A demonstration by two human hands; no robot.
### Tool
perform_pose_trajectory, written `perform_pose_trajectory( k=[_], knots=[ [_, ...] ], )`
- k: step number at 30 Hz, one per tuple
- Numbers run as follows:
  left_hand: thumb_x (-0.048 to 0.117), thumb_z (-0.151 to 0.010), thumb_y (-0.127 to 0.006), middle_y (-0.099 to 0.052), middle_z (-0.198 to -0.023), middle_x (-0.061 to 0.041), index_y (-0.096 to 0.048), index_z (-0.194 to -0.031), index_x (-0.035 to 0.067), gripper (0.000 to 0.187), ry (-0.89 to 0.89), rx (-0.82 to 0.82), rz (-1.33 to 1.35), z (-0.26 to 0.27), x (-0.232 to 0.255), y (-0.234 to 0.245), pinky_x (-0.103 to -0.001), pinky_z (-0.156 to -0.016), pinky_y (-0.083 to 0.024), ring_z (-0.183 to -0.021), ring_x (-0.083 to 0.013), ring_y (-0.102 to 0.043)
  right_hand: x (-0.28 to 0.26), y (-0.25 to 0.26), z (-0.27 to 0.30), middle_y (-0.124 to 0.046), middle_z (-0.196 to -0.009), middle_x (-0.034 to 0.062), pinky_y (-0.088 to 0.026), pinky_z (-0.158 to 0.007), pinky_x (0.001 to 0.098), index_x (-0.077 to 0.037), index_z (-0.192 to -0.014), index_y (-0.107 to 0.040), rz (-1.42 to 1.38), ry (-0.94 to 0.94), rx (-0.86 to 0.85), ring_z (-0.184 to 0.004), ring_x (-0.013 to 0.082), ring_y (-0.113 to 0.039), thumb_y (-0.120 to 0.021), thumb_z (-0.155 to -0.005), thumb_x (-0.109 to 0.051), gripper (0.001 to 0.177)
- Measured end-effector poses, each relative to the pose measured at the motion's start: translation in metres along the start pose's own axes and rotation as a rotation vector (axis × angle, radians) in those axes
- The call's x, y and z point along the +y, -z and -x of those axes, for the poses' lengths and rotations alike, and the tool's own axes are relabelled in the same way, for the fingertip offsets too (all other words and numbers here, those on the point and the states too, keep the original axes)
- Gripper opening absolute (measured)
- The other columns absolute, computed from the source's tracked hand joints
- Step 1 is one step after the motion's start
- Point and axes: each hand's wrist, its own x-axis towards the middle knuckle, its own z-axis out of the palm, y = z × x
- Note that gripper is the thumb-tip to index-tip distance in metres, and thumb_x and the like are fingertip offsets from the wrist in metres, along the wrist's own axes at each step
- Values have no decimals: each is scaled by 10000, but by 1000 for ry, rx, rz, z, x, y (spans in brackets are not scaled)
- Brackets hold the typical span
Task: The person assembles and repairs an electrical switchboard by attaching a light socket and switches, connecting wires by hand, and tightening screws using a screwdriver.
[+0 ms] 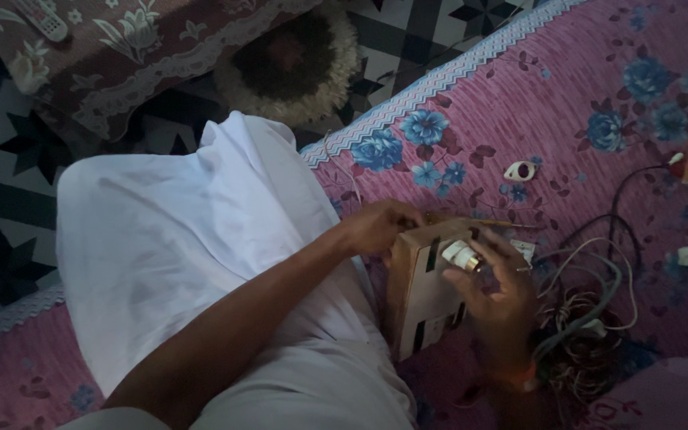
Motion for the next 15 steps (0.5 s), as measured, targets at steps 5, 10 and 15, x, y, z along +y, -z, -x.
perform_pose_trajectory(
  k=[5,10,15],
  knots=[
    [-30,-919,-620,-744,-958,-56,-743,-1032,35,179,-361,-58,-55,-27,-35,2,-291,-813,-543,-929,-105,-657,37,3,-13,-445,-1544,109,-449,-1076,371,-74,-1560,-325,-531,-335,-224,-1391,231,-470,-869,-699,-145,1021],
    [-24,-920,-625,-762,-980,-54,-748,-1049,50,193,-342,-34,-73,-26,-36,3,-284,-827,-553,-936,-105,-676,105,-7,-21,-599,-1400,124,-501,-1028,380,-88,-1616,-352,-830,-485,-451,-1249,242,-596,-790,-752,-53,970],
    [-20,-914,-627,-762,-1027,-74,-737,-1075,36,203,-395,46,-170,-21,-22,5,-295,-863,-547,-970,-124,-679,141,-24,-15,-596,-1352,90,-532,-980,398,-45,-1559,-410,-1093,-468,-380,-1198,229,-618,-759,-784,18,853]
  ],
)
